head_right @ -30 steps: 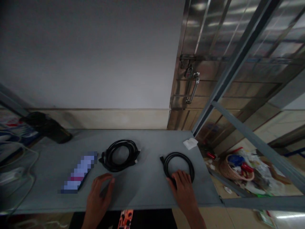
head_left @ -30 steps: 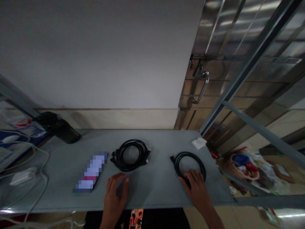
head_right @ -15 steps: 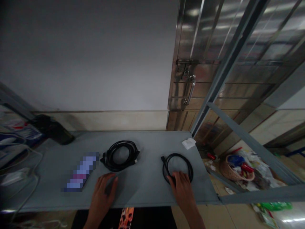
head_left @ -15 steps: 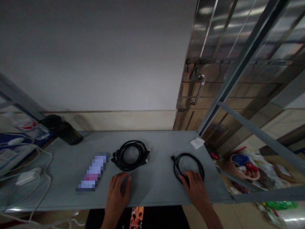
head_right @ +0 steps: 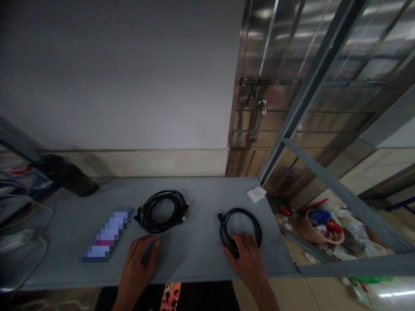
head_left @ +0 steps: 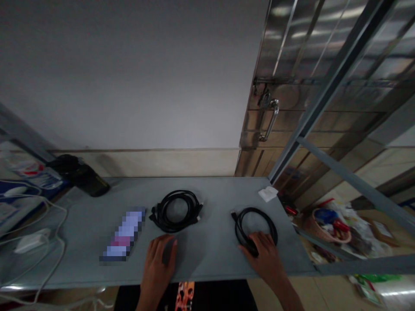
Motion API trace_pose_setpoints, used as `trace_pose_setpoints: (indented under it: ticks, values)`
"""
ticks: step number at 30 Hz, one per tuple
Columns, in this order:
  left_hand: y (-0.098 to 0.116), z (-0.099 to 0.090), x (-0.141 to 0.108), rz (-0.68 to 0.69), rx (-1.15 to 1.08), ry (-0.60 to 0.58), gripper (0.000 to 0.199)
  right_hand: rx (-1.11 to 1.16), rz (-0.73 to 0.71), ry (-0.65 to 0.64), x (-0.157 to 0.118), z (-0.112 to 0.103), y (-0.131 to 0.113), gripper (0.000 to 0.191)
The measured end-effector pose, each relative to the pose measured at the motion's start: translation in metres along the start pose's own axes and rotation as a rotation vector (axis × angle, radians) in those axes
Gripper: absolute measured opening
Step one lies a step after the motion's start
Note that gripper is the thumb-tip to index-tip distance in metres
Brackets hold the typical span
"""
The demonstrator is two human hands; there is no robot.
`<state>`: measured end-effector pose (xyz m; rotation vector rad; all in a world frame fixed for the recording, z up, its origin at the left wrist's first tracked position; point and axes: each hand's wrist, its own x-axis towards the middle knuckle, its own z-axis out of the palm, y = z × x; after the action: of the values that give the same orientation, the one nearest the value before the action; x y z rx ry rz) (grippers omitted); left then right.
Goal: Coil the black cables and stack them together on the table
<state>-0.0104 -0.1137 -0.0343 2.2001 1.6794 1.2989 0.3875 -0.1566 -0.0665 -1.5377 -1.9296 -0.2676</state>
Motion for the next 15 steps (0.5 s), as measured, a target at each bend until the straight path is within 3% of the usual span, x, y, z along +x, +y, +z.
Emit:
trace_pose_setpoints:
  ticks: [10, 15]
  values:
    - [0.001, 0.001, 0.001, -0.018, 0.005, 0.007, 0.023, -0.106, -0.041, 0.0, 0.004, -0.002, -0.005, 0.047]
    - [0.003, -0.004, 0.004, -0.006, -0.034, 0.029, 0.026, -0.029, 0.029, 0.055, 0.009, -0.001, -0.014, 0.043]
